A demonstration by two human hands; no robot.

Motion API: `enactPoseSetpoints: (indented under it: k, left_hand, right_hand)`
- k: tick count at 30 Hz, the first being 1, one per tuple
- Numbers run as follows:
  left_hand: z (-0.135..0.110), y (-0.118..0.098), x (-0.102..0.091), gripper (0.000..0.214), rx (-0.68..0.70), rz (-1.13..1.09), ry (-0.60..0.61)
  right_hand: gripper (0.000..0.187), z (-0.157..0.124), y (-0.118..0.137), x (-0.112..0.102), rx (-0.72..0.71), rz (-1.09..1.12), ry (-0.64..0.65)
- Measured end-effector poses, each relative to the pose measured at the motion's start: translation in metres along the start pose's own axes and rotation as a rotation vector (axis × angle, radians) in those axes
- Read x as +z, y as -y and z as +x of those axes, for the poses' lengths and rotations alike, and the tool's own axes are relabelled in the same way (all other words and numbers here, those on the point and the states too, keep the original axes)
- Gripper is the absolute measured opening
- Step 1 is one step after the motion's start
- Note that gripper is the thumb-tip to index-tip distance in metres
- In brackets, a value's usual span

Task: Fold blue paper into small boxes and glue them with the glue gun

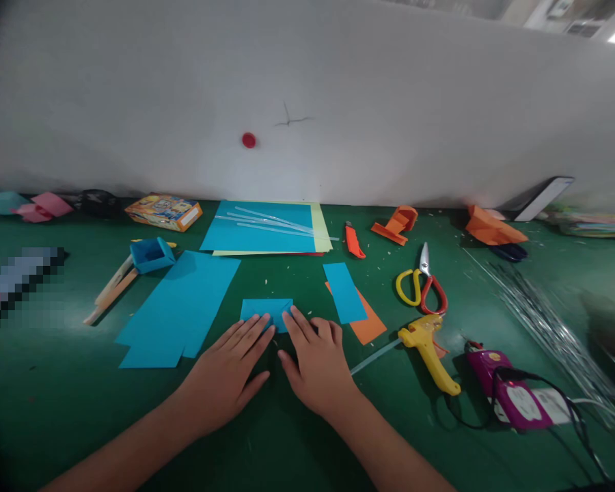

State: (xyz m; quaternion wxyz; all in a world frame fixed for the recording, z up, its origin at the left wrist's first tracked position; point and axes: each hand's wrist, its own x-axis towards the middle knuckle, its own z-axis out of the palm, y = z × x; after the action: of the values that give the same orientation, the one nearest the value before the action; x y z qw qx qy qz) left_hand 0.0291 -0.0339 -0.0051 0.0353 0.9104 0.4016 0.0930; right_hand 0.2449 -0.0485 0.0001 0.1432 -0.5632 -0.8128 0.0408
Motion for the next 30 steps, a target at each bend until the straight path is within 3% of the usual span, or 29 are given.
enactPoseSetpoints:
  k: [7,30]
  left_hand:
    - [0.001,0.002,-0.005,0.061,-0.013,-0.002,0.018]
    - [-0.003,-0.004,0.004,0.064,-0.046,0.024,0.010]
  right_hand:
    - [0.047,0.009,-0.008,0.000,0.044,0.057,-0.020]
    - [0.049,0.008,-0.007,0.001,-0.016,-0.064,0.009]
